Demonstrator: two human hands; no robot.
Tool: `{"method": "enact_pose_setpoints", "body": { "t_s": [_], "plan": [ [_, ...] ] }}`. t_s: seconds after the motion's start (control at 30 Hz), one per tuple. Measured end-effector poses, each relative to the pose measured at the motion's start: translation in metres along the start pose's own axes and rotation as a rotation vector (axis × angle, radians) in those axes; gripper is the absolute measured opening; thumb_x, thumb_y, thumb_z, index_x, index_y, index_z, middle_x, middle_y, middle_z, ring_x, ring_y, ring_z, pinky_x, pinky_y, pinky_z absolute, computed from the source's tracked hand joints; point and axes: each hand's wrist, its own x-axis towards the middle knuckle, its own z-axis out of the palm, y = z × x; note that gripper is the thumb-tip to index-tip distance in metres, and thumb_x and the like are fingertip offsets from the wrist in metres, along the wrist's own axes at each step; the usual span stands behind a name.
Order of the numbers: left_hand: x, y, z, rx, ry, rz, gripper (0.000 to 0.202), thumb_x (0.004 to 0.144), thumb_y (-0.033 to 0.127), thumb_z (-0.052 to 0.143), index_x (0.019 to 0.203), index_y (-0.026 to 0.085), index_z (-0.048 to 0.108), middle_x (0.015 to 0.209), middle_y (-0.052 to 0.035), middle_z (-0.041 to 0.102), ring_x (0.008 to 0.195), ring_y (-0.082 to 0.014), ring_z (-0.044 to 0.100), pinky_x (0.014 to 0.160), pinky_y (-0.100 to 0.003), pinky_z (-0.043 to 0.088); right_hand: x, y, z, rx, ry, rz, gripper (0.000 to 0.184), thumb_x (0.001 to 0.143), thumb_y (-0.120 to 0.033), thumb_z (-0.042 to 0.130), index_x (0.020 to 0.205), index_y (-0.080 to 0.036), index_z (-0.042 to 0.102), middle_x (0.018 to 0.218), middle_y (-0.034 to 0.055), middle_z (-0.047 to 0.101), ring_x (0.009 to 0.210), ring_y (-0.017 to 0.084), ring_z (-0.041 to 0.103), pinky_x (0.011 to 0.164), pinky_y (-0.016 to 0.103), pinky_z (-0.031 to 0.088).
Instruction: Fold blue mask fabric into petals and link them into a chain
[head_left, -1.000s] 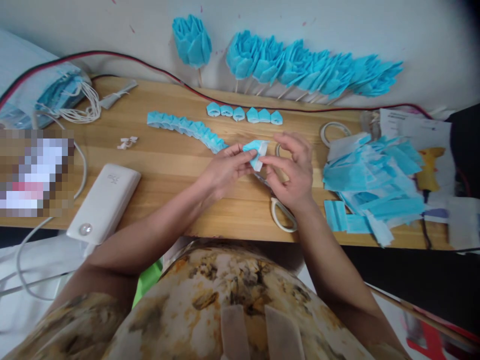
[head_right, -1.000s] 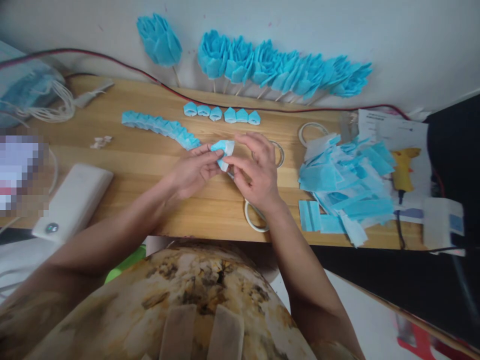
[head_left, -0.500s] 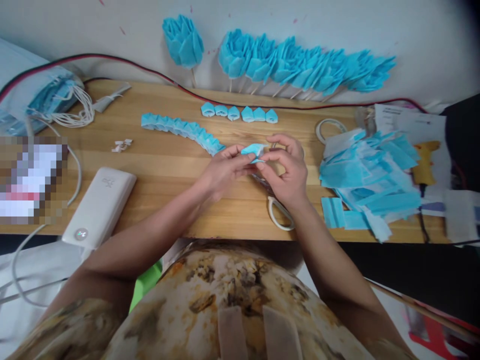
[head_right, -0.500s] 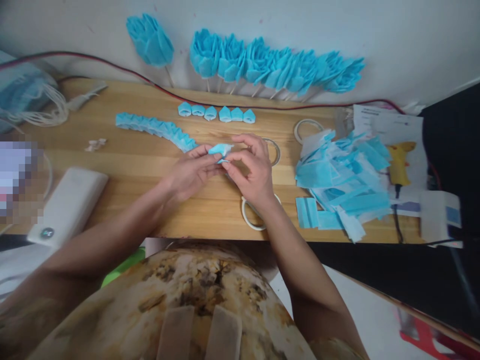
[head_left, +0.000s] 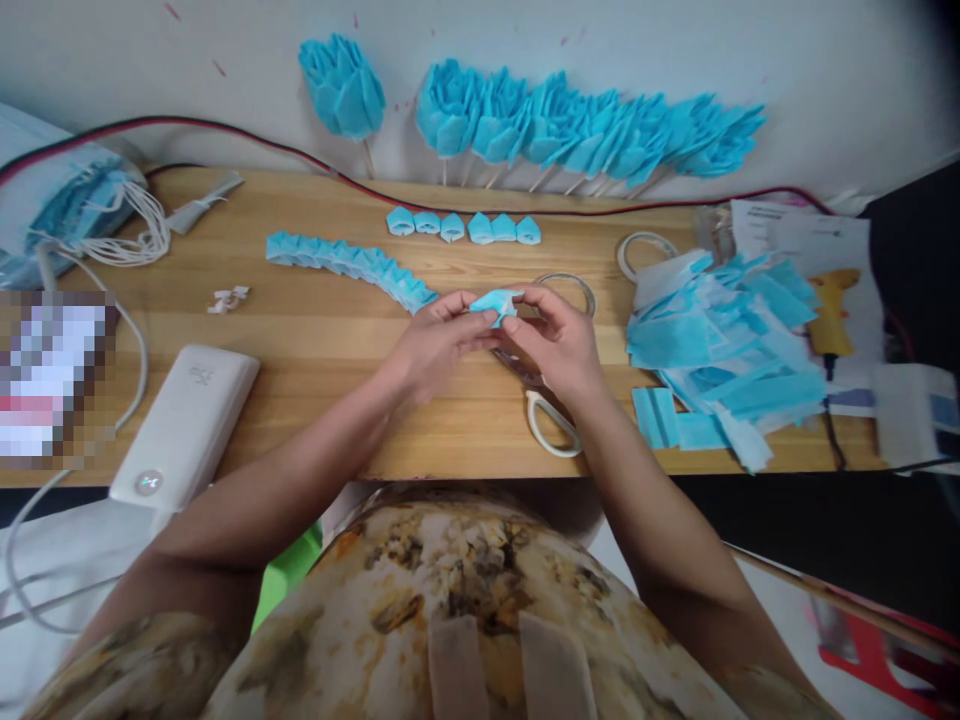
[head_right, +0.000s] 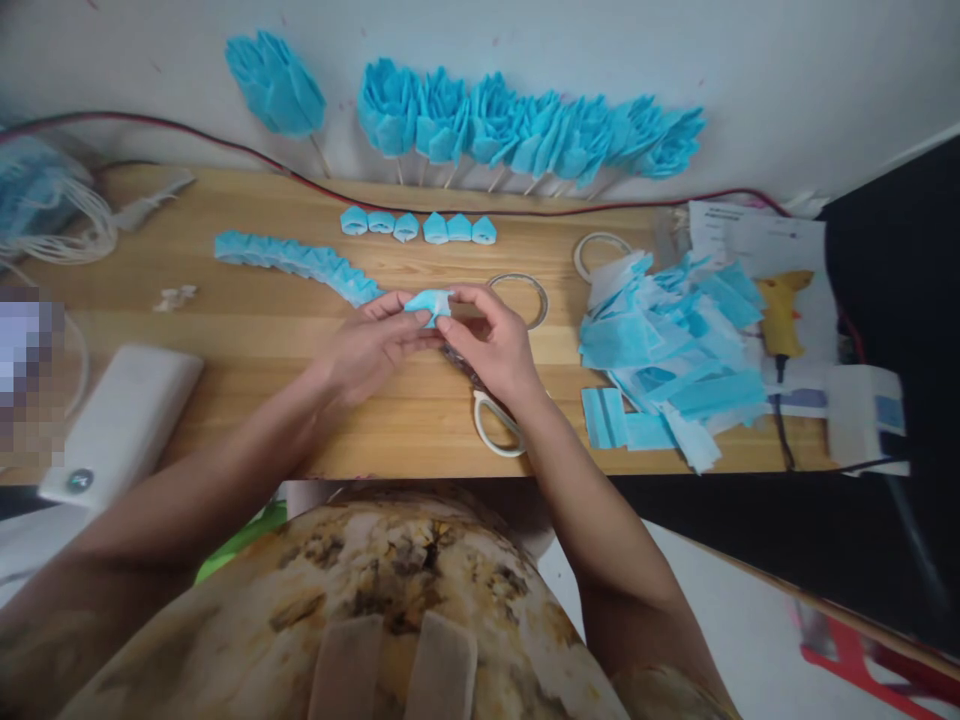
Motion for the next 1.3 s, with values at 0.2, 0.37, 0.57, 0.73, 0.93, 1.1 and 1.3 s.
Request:
{"method": "enact_pose_setpoints", "body": {
  "t_s": [0.2,0.37,0.57,0.73,0.93,1.1,1.3],
  "plan": [
    [0.001,-0.001,-0.002,0.042,-0.014,0.006,0.021,0.081,0.019,0.086,0.083,0.015,0.065,0.084,0.0011,0.073,0.08,-0.0115,0.071,0.095,-0.033,0.057,0.001,-0.011,0.001,0.188,-0.051,0.072,0.03,0.081,-0.048,0.086,0.084,-0.025,0.068,0.095,-0.0009,0.073,0.088,0.014,0.071,0.082,0.031,0.063],
    [0.002,-0.004,-0.004,0.124,-0.008,0.051,0.019,0.081,0.022,0.085,0.084,0.015,0.068,0.083,0.0011,0.072,0.081,-0.0114,0.069,0.092,-0.032,0.057,0.0,-0.015,0.002,0.219,-0.063,0.153,0.041,0.076,-0.057,0.089,0.08,-0.025,0.064,0.086,-0.0025,0.069,0.077,0.013,0.066,0.072,0.028,0.061],
    [0.001,-0.004,-0.004,0.272,-0.025,0.132,0.021,0.08,0.028,0.086,0.089,0.016,0.072,0.085,0.0003,0.074,0.079,-0.0119,0.069,0.087,-0.029,0.056,-0.001,-0.01,0.002,0.209,-0.042,0.178,0.041,0.076,-0.056,0.089,0.082,-0.025,0.063,0.08,-0.0046,0.066,0.07,0.011,0.062,0.065,0.026,0.059],
    [0.002,-0.003,-0.002,0.256,0.035,0.118,0.022,0.079,0.025,0.087,0.081,0.016,0.068,0.079,0.0018,0.073,0.074,-0.0109,0.068,0.086,-0.029,0.057,0.0,-0.005,-0.001,0.126,-0.075,0.114,0.041,0.081,-0.061,0.083,0.091,-0.027,0.064,0.086,-0.0026,0.069,0.077,0.015,0.068,0.069,0.03,0.061],
    [0.001,0.001,0.0,0.15,0.013,0.029,0.016,0.084,0.019,0.082,0.08,0.013,0.068,0.08,-0.0009,0.074,0.075,-0.0141,0.074,0.087,-0.034,0.06,0.005,0.0,-0.017,-0.086,0.095,-0.127,0.024,0.089,-0.041,0.077,0.107,-0.029,0.067,0.115,0.0036,0.075,0.113,0.021,0.072,0.086,0.035,0.063],
    [-0.003,0.003,0.001,0.175,-0.001,-0.013,0.013,0.085,0.019,0.082,0.082,0.013,0.071,0.084,-0.0032,0.076,0.076,-0.0155,0.076,0.089,-0.035,0.061,0.003,-0.009,-0.018,-0.211,0.104,-0.254,0.013,0.09,-0.027,0.071,0.103,-0.029,0.071,0.117,0.0024,0.077,0.115,0.022,0.071,0.085,0.037,0.063],
    [-0.003,0.003,0.0,0.219,-0.006,-0.035,0.016,0.084,0.024,0.085,0.088,0.013,0.074,0.089,-0.0052,0.078,0.084,-0.018,0.077,0.097,-0.04,0.059,0.002,-0.018,-0.015,-0.345,0.066,-0.331,0.004,0.092,-0.027,0.072,0.094,-0.029,0.074,0.111,0.0023,0.079,0.107,0.025,0.073,0.087,0.043,0.062]
  ]
}}
